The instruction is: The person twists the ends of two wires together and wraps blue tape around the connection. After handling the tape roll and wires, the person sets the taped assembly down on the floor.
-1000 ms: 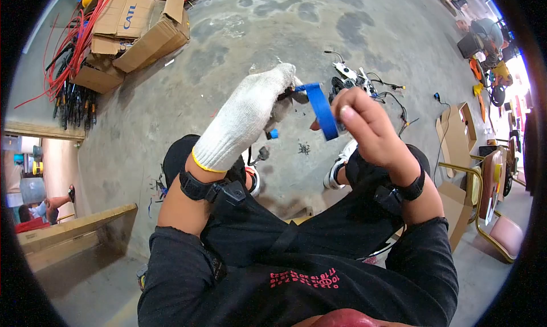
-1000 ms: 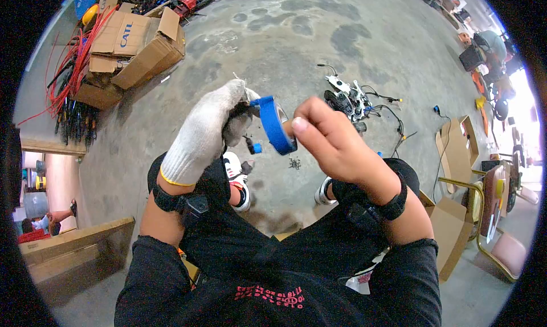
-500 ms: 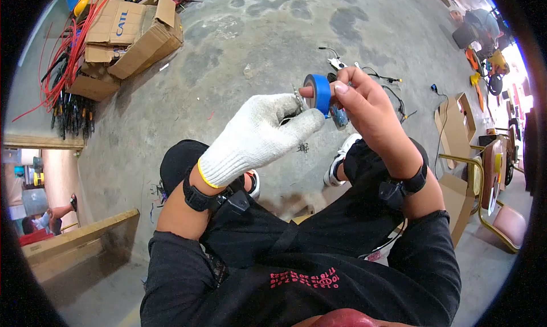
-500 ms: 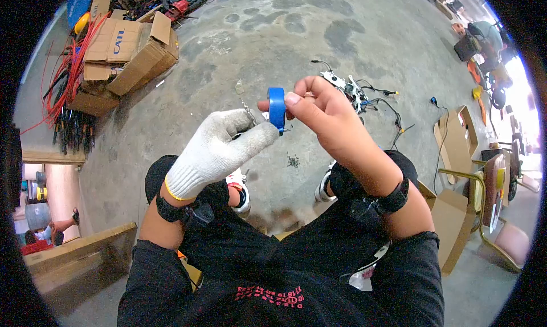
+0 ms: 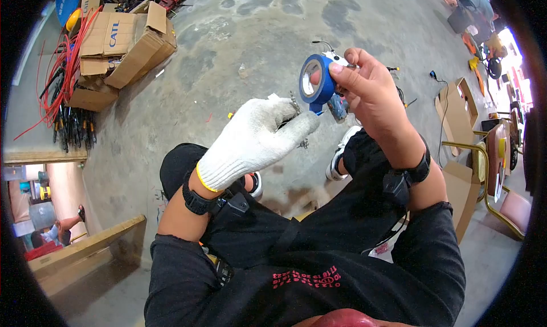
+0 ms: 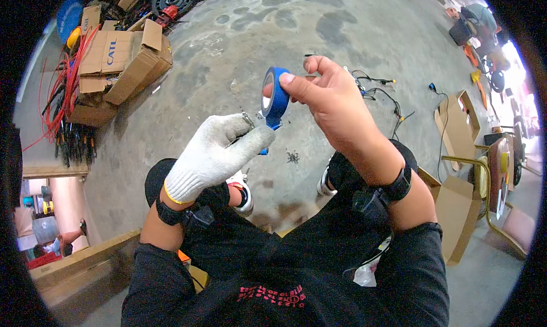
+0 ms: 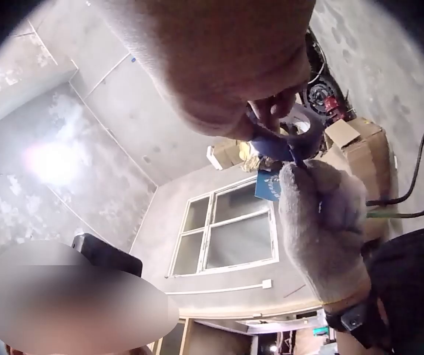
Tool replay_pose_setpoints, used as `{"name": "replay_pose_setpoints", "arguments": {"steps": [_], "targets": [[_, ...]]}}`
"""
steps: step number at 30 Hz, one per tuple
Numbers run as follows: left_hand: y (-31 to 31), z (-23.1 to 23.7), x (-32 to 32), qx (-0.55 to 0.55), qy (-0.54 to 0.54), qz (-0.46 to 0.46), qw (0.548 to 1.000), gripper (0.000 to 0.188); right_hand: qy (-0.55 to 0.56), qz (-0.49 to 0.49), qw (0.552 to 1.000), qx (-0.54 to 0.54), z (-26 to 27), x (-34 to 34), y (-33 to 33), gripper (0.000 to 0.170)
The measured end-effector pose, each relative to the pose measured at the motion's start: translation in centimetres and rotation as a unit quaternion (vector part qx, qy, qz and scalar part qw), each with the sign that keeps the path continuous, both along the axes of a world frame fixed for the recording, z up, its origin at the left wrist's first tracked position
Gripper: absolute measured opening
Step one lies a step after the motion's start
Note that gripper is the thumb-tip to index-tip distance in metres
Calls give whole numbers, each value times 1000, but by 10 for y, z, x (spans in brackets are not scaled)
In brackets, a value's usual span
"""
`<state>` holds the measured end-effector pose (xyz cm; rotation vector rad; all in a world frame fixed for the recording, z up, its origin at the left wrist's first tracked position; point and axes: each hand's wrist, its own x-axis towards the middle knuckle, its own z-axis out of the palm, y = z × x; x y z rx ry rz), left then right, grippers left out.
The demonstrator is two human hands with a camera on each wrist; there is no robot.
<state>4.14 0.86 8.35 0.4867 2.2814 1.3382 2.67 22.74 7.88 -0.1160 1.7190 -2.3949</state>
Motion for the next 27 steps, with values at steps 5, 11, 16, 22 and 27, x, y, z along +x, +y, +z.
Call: {"name": "replay_pose_setpoints", "arguments": {"steps": [5, 11, 16, 22, 27], "targets": [[1, 1, 0, -38, -25, 6, 999, 30, 23, -20, 1000, -7, 9, 1, 6, 30], [-4, -3, -8, -43, -26, 70, 996, 33, 100, -7, 992, -76, 4, 4, 10, 27], [-15, -4, -14, 167, -120, 130, 970, 34, 140, 65, 988, -11, 1, 17, 11, 22], [-24, -11, -14, 244, -131, 127, 952, 40, 211, 99, 933, 275, -15, 17, 10, 25], [-17, 2, -4, 168, -106, 94, 975, 29, 225, 112, 898, 360, -9, 16, 0, 27]]}}
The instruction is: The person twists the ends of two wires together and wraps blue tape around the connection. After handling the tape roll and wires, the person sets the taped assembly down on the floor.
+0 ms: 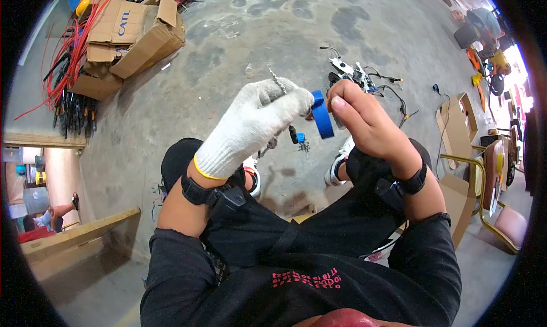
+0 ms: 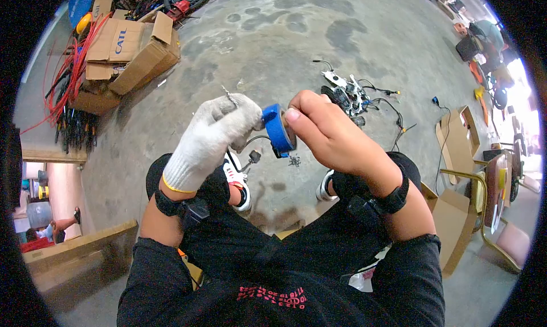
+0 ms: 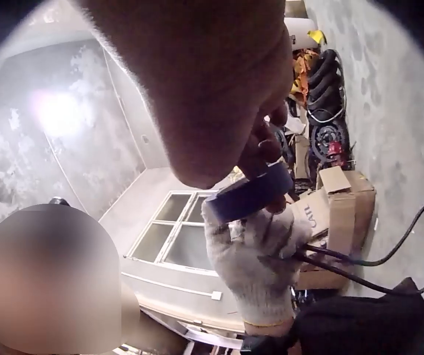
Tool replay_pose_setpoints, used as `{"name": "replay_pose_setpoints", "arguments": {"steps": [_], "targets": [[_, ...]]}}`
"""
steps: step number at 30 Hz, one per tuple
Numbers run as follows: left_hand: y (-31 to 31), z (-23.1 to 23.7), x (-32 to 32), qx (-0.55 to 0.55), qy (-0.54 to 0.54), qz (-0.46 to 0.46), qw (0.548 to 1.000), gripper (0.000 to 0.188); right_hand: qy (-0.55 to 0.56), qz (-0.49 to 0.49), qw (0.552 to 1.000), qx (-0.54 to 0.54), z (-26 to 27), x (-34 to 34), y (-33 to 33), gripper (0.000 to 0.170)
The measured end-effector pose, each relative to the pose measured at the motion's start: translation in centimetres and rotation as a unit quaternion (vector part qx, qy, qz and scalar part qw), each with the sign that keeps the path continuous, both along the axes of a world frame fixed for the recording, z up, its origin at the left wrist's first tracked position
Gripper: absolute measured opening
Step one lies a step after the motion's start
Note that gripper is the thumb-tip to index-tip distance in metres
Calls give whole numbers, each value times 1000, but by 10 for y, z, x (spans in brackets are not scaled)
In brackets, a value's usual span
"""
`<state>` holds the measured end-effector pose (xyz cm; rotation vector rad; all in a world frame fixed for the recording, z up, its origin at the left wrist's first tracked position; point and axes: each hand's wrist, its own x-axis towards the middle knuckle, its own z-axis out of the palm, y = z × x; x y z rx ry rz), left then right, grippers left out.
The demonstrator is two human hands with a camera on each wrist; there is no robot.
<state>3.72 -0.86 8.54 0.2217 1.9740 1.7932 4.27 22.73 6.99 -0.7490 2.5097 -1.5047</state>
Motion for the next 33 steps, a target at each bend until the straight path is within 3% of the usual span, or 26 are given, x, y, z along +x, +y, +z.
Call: {"name": "replay_pose_setpoints", "arguments": {"steps": [2, 4, 5, 7, 14, 19, 22, 27, 30, 33], "targets": [[4, -1, 3, 46, -2, -7, 999, 20, 48, -20, 999, 4, -4, 0, -1, 26], [6, -4, 5, 18, 34, -37, 999, 19, -78, -52, 995, -19, 5, 2, -4, 24], [7, -4, 7, 21, 25, -36, 999, 18, -79, -54, 995, -20, 3, 1, -6, 24], [9, -2, 9, -12, 15, -45, 999, 18, -133, -38, 963, -232, -1, -3, -8, 21], [11, -12, 9, -68, 21, -67, 995, 18, -205, -70, 932, -290, 13, -5, -7, 35], [15, -8, 4, -161, 65, -93, 980, 21, -199, -93, 924, -312, 10, -7, -6, 35], [17, -4, 6, -150, 44, -103, 982, 23, -192, -107, 923, -317, 15, -8, -6, 35], [23, 9, 2, -247, -24, -132, 960, 28, -174, -113, 922, -327, 17, -7, -1, 35], [23, -15, 0, -168, 23, -102, 980, 35, -154, -91, 924, -337, 16, -4, -1, 35], [21, -28, -2, -135, 47, -42, 989, 36, -57, 2, 936, -346, 5, 2, -7, 36]]}}
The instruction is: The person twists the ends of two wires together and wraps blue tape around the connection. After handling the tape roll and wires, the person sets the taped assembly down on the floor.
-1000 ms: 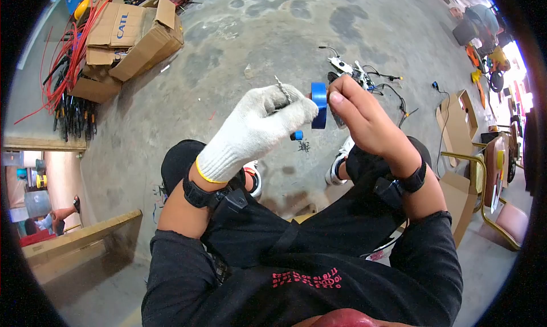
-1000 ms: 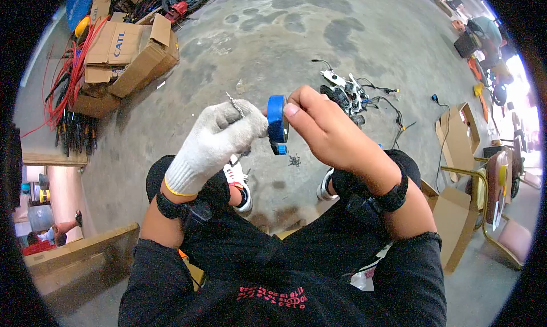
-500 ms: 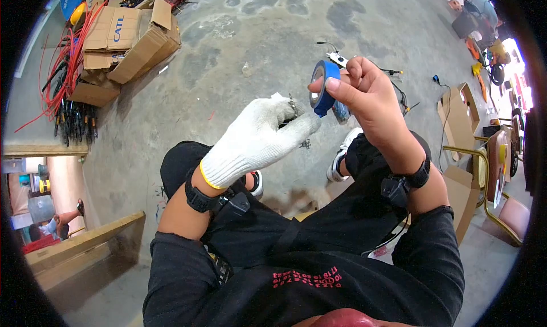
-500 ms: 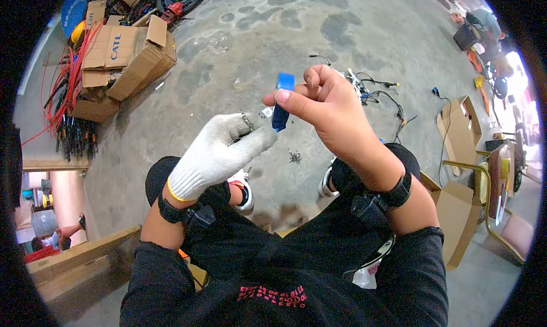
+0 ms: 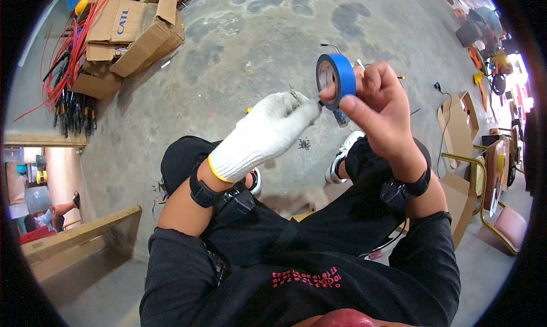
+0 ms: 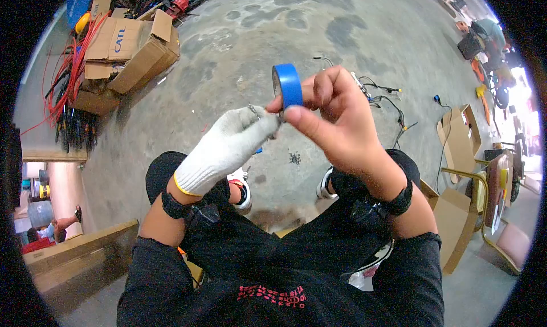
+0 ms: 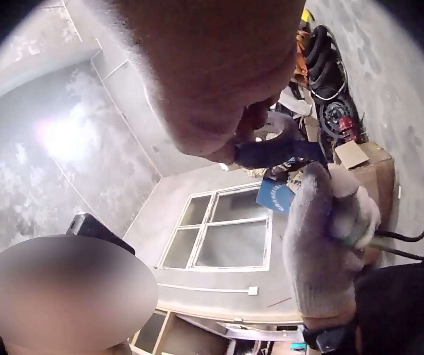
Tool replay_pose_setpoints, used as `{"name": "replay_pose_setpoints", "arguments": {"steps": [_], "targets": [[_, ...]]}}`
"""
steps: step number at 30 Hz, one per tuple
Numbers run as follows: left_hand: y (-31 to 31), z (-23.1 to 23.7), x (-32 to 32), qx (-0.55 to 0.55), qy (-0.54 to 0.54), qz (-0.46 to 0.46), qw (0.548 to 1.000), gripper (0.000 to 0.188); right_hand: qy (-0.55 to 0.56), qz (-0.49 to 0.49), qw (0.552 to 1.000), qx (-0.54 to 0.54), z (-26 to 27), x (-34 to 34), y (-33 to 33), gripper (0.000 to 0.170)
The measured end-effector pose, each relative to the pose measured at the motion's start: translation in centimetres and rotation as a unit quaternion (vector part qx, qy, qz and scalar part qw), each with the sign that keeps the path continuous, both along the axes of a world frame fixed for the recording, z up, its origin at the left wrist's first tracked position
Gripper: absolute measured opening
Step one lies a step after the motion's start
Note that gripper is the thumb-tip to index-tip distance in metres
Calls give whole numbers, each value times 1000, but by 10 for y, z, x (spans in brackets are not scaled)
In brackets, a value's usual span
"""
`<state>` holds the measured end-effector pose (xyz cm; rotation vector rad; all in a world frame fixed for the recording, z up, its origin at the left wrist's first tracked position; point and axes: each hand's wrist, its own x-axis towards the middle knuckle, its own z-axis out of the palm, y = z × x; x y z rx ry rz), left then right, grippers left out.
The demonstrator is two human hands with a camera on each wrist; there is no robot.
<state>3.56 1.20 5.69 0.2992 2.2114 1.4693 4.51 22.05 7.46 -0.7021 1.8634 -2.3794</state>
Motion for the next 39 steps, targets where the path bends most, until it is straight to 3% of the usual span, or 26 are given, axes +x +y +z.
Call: {"name": "replay_pose_setpoints", "arguments": {"steps": [1, 3, 5, 7, 11, 12, 16, 22, 31, 36, 39], "targets": [[-2, -1, -2, 1, 1, 3, 1000, 36, 1, 3, 1000, 1, -1, 1, 0, 36], [-8, -2, -6, 136, -101, 44, 985, 33, 98, 44, 993, 45, -3, 3, -1, 37], [-8, 2, -4, 148, -139, 75, 976, 29, 127, 40, 987, 92, -9, 8, -4, 41], [-14, 0, -8, 206, -159, 49, 964, 28, 264, 33, 945, 190, -17, 4, -6, 41], [-5, 10, -8, 328, -205, 177, 905, 31, 308, 47, 911, 271, -25, 1, -6, 42], [-11, 9, -11, 362, -206, 110, 902, 32, 310, 49, 910, 271, -23, 1, -5, 42], [-6, 7, -6, 334, -176, 146, 914, 31, 334, 49, 882, 329, -18, 2, -4, 44], [-18, 17, -2, 260, -139, 45, 954, 31, 345, 58, 878, 326, -14, 3, -5, 36], [-15, 11, 1, 373, -162, 43, 913, 29, 334, 67, 869, 358, -9, 0, -4, 36], [-17, 17, 3, 406, -206, 26, 890, 29, 254, 76, 913, 311, -8, 3, 0, 32], [-15, 10, 4, 393, -205, 41, 895, 30, 297, 56, 891, 338, -5, -1, 0, 30]]}}
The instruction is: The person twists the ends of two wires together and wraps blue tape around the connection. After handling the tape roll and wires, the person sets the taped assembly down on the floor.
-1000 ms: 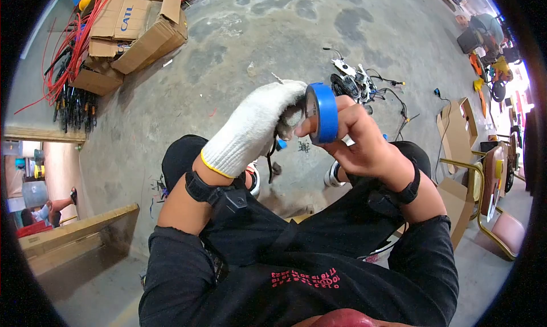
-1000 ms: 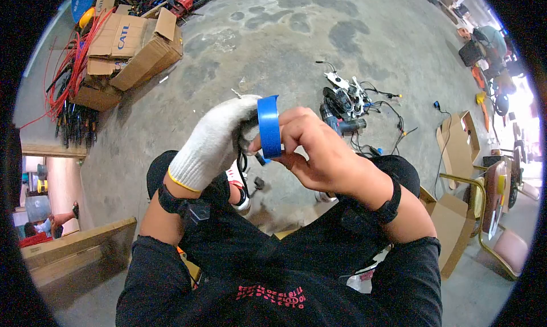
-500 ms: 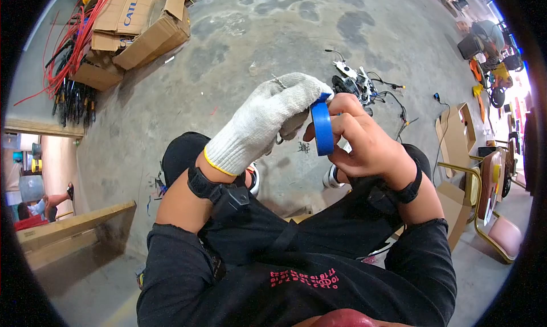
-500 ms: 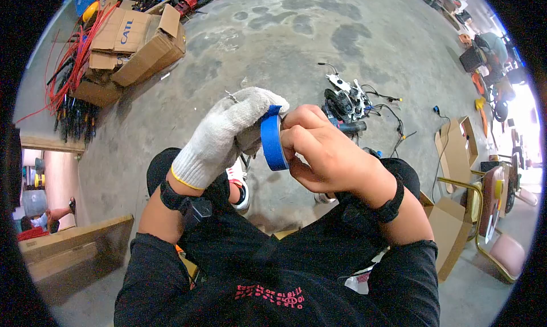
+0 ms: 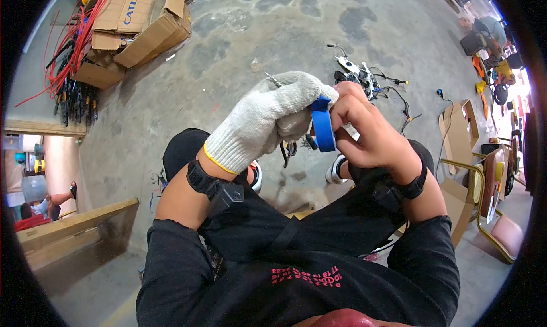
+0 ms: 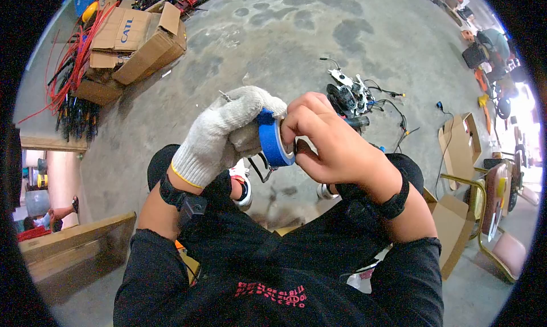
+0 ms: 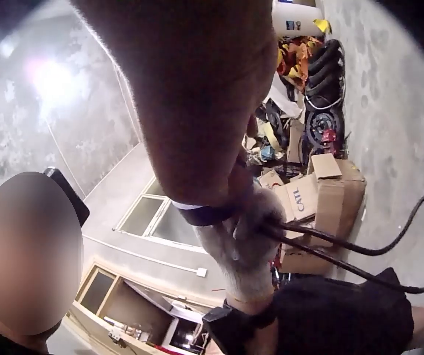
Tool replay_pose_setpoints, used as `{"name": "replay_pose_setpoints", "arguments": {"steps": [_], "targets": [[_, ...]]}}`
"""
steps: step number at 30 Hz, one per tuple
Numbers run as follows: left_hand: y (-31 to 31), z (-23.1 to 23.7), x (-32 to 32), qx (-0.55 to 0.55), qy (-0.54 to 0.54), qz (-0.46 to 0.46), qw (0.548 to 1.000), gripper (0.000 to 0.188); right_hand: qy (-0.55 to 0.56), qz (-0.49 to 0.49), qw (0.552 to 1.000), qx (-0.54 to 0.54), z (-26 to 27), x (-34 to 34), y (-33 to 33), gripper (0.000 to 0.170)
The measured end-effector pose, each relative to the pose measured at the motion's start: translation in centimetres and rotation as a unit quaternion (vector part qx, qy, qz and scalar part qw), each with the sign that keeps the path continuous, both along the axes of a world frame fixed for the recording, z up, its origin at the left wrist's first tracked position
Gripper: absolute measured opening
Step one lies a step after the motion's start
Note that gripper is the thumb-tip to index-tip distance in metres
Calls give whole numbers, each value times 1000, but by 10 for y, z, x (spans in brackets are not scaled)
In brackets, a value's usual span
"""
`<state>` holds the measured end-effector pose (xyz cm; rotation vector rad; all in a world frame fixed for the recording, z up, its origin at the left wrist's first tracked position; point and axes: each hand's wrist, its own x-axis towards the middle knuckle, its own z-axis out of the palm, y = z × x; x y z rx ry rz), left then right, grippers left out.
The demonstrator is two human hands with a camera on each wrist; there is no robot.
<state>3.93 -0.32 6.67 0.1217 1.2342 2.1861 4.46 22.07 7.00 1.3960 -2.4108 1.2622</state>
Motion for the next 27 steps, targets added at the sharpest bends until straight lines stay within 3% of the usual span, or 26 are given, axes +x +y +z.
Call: {"name": "replay_pose_setpoints", "arguments": {"steps": [7, 9, 14, 16, 17, 19, 21, 22, 24, 25, 27], "targets": [[-1, 9, 2, 2, -11, -7, 1000, 27, -32, -28, 999, 1, 2, 1, 0, 34], [-4, -2, 0, 95, 4, -58, 994, 30, -39, -31, 999, 2, 3, 2, 1, 34], [0, -4, 2, 72, -1, -37, 997, 29, -66, -33, 997, 16, 6, 4, 4, 35], [3, 3, 3, 45, -5, -20, 999, 26, -175, -24, 984, 24, 7, 4, 7, 37], [5, 10, 3, 25, 5, -2, 1000, 33, -174, -23, 984, 23, 6, 4, 8, 37], [7, 12, 3, 3, 12, 18, 1000, 40, -340, 16, 935, -96, 1, 7, 7, 36], [7, 7, 1, 8, 7, 48, 999, 60, -374, 12, 920, -114, 6, 8, 11, 34], [4, 4, -1, 9, 5, 52, 999, 60, -405, 6, 905, -132, 8, 9, 12, 31], [1, 3, -3, 33, 41, 10, 999, 77, -406, -1, 902, -144, 8, 9, 13, 25], [9, 7, 0, 7, 18, 64, 998, 83, -409, -8, 899, -152, 8, 7, 15, 22], [10, 13, 2, 14, 19, 54, 998, 86, -383, -67, 909, -150, 6, 6, 14, 15]]}}
